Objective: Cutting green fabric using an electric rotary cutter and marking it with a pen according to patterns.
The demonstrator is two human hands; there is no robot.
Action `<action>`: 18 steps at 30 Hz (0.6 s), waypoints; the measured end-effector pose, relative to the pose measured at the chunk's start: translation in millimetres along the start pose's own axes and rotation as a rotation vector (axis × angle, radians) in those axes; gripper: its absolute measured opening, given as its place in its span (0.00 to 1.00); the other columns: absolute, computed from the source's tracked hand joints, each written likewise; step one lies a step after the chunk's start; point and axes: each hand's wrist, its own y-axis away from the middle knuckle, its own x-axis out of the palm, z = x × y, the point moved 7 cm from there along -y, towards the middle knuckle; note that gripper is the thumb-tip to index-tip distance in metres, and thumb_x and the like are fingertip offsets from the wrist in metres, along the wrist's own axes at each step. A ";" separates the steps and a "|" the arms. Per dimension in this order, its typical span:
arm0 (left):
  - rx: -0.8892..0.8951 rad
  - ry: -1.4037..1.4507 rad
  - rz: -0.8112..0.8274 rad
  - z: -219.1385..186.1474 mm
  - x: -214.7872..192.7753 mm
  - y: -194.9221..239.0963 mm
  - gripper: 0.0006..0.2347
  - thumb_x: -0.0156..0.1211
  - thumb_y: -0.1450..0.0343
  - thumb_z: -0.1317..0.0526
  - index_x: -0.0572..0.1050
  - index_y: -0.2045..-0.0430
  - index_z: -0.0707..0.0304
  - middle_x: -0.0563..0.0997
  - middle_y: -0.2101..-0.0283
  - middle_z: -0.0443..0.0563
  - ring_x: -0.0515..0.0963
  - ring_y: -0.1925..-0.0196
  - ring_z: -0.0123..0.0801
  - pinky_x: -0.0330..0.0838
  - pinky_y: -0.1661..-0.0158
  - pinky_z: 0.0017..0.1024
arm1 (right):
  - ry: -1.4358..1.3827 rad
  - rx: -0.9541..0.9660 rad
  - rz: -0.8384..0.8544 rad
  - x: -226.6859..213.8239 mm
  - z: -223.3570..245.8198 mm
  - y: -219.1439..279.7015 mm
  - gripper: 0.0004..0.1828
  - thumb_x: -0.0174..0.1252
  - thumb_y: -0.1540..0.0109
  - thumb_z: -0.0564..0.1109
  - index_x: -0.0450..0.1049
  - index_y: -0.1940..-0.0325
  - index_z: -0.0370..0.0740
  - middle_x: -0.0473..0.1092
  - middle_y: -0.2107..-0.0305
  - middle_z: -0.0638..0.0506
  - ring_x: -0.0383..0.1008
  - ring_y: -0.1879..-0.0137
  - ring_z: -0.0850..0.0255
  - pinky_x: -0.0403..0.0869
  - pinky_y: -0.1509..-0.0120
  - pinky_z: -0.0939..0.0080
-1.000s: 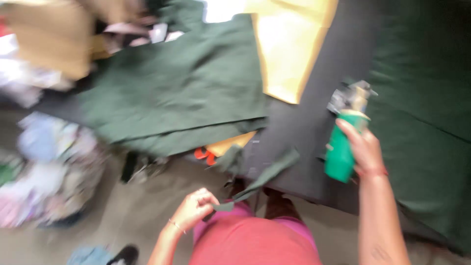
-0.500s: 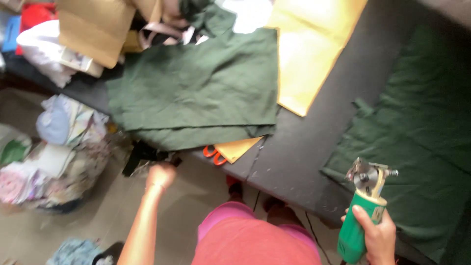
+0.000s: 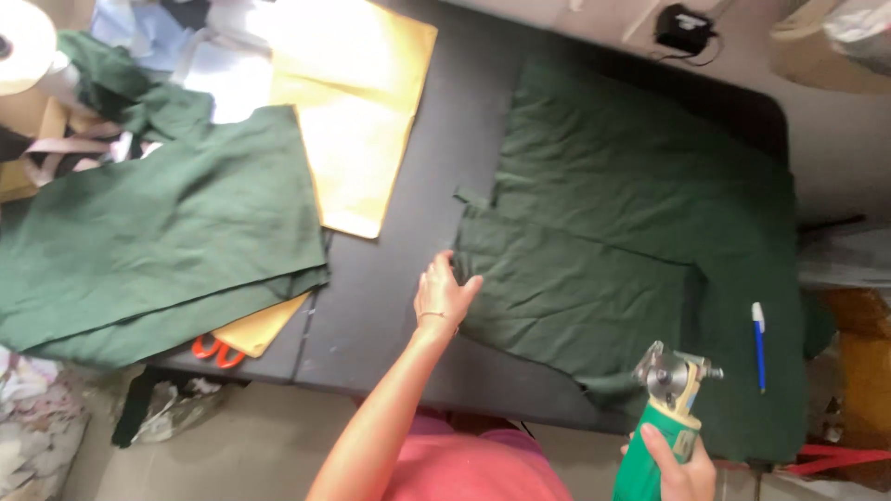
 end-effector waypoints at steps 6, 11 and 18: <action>-0.060 -0.137 -0.084 -41.0 14.6 -23.3 0.24 0.51 0.43 0.45 0.61 0.60 0.59 0.75 0.66 0.62 0.72 0.62 0.56 0.65 0.64 0.44 | 0.357 0.009 -0.097 -62.2 -25.1 -75.1 0.24 0.59 0.55 0.55 0.73 0.59 0.40 0.72 0.70 0.46 0.70 0.60 0.56 0.63 0.56 0.61; -0.065 0.209 -0.195 -54.0 -61.5 34.6 0.13 0.51 0.38 0.51 0.66 0.85 0.61 0.68 0.81 0.44 0.61 0.73 0.25 0.59 0.69 0.25 | 0.517 0.019 -0.049 -57.4 -8.5 -89.9 0.28 0.59 0.58 0.58 0.68 0.58 0.46 0.71 0.65 0.50 0.68 0.56 0.52 0.63 0.54 0.57; -0.377 0.718 -0.262 -35.7 -158.5 91.7 0.12 0.50 0.37 0.56 0.72 0.68 0.64 0.74 0.68 0.44 0.68 0.67 0.21 0.62 0.70 0.22 | 0.609 -0.260 -0.038 -8.5 11.0 -85.2 0.36 0.63 0.61 0.56 0.65 0.52 0.43 0.67 0.59 0.45 0.66 0.53 0.49 0.63 0.56 0.52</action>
